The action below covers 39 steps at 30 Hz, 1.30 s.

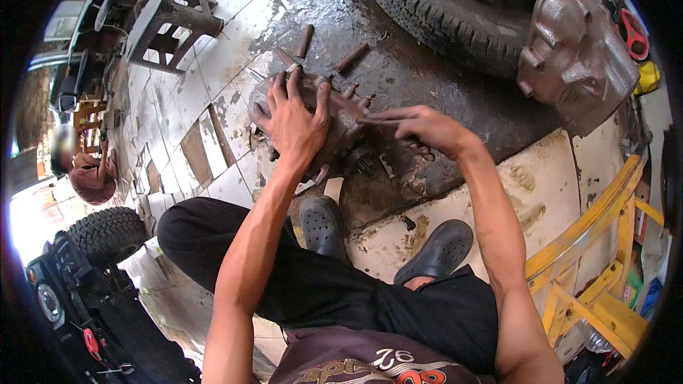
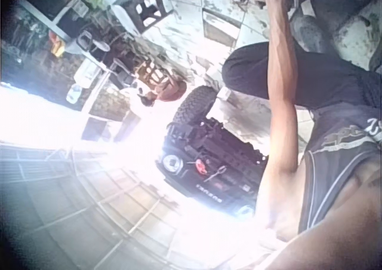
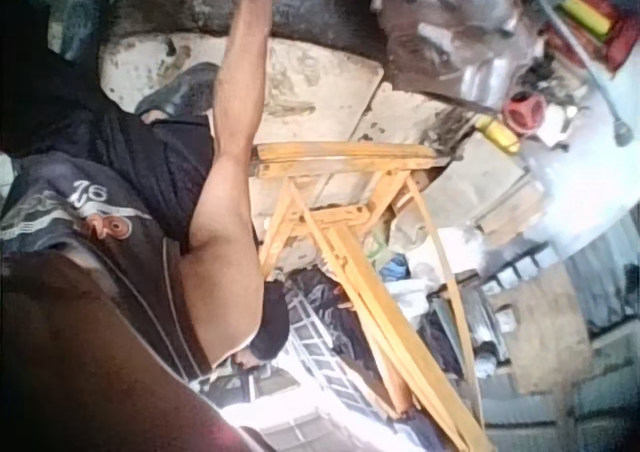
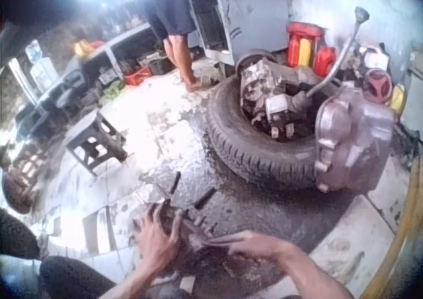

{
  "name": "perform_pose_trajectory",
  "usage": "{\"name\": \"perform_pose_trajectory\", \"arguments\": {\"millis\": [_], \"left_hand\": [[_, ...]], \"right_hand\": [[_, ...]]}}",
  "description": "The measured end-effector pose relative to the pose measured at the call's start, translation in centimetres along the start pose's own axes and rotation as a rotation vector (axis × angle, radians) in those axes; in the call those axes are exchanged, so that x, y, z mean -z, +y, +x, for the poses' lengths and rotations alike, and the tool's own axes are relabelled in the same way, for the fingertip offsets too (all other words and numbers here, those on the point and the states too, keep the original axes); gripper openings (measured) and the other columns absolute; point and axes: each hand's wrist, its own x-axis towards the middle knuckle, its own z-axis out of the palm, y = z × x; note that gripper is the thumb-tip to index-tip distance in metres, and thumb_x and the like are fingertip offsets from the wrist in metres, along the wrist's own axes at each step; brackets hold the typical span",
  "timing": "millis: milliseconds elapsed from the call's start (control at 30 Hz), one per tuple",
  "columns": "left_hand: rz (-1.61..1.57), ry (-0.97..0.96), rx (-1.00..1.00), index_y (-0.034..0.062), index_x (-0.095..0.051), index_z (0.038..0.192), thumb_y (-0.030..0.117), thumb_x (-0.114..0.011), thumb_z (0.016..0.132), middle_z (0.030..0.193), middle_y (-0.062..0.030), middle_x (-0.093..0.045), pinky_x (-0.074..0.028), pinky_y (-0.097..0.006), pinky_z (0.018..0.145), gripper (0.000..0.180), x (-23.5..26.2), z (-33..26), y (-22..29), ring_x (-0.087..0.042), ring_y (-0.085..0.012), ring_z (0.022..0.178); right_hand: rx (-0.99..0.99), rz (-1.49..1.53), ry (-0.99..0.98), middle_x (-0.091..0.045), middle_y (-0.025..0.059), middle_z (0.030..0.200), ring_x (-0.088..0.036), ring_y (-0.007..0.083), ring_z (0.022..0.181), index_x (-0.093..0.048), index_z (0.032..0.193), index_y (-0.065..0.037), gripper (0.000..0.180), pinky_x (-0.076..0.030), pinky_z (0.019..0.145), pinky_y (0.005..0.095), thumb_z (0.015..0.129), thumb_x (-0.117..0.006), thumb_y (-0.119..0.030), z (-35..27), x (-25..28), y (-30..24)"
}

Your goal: The person sits on the floor and assembles a mechanical part, likely a brake caliper, by inserting and tightening bolts with their hands. They repeatedly adjust the position of the part and the bolts to ensure proper alignment and fit.

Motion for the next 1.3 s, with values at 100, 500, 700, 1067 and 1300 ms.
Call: {"name": "perform_pose_trajectory", "arguments": {"millis": [100, 500, 700, 1067, 1300], "left_hand": [[-0.104, 0.094, -0.050, 0.0106, -0.054, 0.140, 0.056, -0.056, 0.096, 0.146, -0.0162, -0.049, -0.018, -0.057, 0.117, 0.063, 0.3, -0.2, -0.4, -0.039, -0.0340, 0.141], [-1.161, -0.392, 0.002, -0.0038, -0.070, 0.103, 0.032, -0.060, 0.102, 0.083, -0.0026, -0.069, -0.045, -0.025, 0.070, 0.037, 6.5, -1.6, 1.3, -0.055, -0.0076, 0.079], [-1.186, -0.387, -0.015, -0.0027, -0.070, 0.107, 0.026, -0.065, 0.100, 0.091, -0.0040, -0.072, -0.050, -0.026, 0.076, 0.030, 7.9, -2.1, 0.9, -0.062, -0.0081, 0.086], [-1.036, -0.380, -0.009, -0.0034, -0.071, 0.109, 0.023, -0.068, 0.097, 0.095, -0.0086, -0.075, -0.052, -0.029, 0.081, 0.029, 8.3, -3.4, 0.7, -0.065, -0.0110, 0.091], [-1.180, -0.418, -0.026, -0.0027, -0.068, 0.111, 0.018, -0.074, 0.093, 0.098, -0.0083, -0.074, -0.053, -0.028, 0.079, 0.028, 8.2, -4.1, 1.0, -0.066, -0.0113, 0.088]], "right_hand": [[-0.017, 0.470, 0.011, -0.068, 0.0065, 0.090, -0.061, 0.0163, 0.069, -0.059, 0.134, 0.000, 0.050, -0.052, 0.062, 0.0296, 0.087, -0.057, -0.016, -2.1, 1.4, -1.1], [0.233, 0.704, 0.177, -0.066, 0.0097, 0.097, -0.063, 0.0169, 0.084, -0.056, 0.129, 0.005, 0.048, -0.051, 0.074, 0.0300, 0.087, -0.058, -0.019, -3.2, -4.5, -5.4], [0.208, 0.533, 0.202, -0.067, 0.0080, 0.101, -0.063, 0.0153, 0.088, -0.060, 0.127, 0.005, 0.045, -0.047, 0.083, 0.0285, 0.092, -0.059, -0.024, -3.4, -5.9, -6.4], [0.241, 0.028, 0.333, -0.067, -0.0017, 0.093, -0.056, 0.0052, 0.081, -0.071, 0.109, -0.002, 0.026, -0.045, 0.069, 0.0220, 0.090, -0.075, -0.018, -2.3, -7.9, -5.8], [0.192, 0.136, 0.326, -0.066, -0.0020, 0.092, -0.057, 0.0061, 0.079, -0.069, 0.105, -0.003, 0.022, -0.047, 0.068, 0.0231, 0.087, -0.076, -0.014, -2.5, -8.0, -5.8]]}}
